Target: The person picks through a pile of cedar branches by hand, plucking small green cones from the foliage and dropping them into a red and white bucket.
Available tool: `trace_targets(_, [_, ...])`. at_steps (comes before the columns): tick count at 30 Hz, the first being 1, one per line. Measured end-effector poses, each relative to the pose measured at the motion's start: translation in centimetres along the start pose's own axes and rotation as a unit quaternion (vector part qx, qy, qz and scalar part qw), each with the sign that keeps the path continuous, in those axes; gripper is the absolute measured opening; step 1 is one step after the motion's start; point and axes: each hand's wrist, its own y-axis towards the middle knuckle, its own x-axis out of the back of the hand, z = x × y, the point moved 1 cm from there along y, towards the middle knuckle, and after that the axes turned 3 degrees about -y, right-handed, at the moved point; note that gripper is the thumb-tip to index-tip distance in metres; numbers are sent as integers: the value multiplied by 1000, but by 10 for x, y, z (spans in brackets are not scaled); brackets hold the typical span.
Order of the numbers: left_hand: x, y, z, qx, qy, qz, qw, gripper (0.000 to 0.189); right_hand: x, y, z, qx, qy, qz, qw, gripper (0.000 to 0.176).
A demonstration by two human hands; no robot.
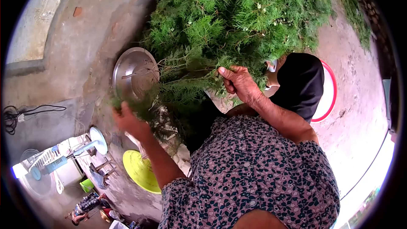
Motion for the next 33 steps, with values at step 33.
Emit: trace_targets(33, [-111,-115,-57,45,-171,423,889,11,-39,-1,37,78,108,23,991,26])
